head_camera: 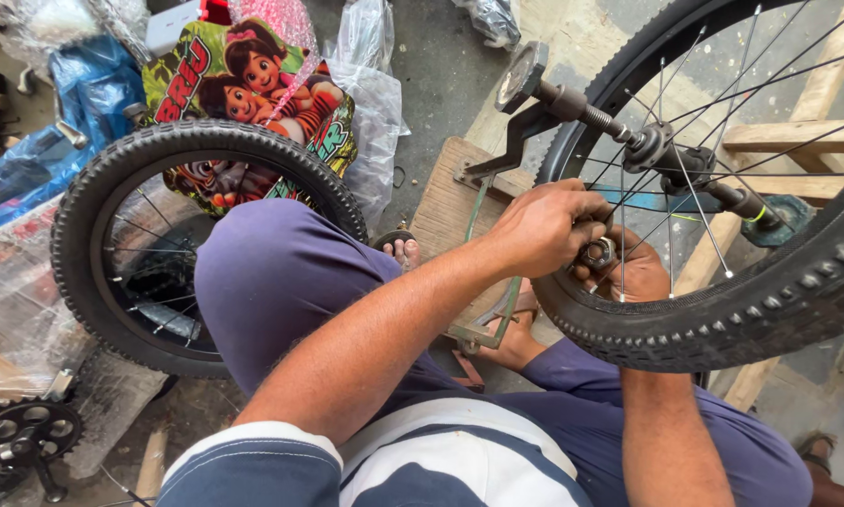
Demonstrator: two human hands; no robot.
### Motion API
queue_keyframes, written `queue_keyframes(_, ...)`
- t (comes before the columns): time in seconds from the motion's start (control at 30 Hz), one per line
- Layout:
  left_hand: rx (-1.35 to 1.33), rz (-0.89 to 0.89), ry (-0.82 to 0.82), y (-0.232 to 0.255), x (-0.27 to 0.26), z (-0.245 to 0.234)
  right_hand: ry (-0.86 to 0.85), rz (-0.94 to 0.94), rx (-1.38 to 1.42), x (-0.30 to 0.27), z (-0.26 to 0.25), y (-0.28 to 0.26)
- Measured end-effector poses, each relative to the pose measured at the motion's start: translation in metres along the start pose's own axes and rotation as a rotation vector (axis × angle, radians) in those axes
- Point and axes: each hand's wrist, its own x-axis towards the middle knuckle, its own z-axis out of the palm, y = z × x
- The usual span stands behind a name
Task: The person sits on the floor and works on a bicycle wheel mounted on a truing stand. They use a red spoke wrench to tighten and adjust the spokes, spinning the wheel periodically to check alignment. The person also uses pliers to manipulate parts of the wheel hub and axle.
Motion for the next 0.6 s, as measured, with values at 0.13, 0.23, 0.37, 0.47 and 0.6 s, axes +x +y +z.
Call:
queue_keyframes(0.13,0.009,0.035,0.037,-0.002,-0.001,0.003,-0.04,0.0,-0.028,0.002,0.0,-0.005)
queue_keyframes(0.23,0.033,0.035,0.032,-0.003,0.0,0.003,-0.012,-0.029,-0.154,0.002,0.005,-0.009)
queue_keyframes(0.37,0.025,0.027,0.027,-0.004,0.0,0.003,0.106,-0.146,-0.647,-0.003,0.025,-0.013)
queue_keyframes(0.47,0.017,0.033,0.032,-0.005,0.0,0.004,0.164,-0.034,-0.592,-0.009,0.034,-0.025)
queue_keyframes(0.6,0.02,0.02,0.025,-0.003,0.0,0.003,0.136,-0.028,-0.684,-0.015,0.034,-0.035)
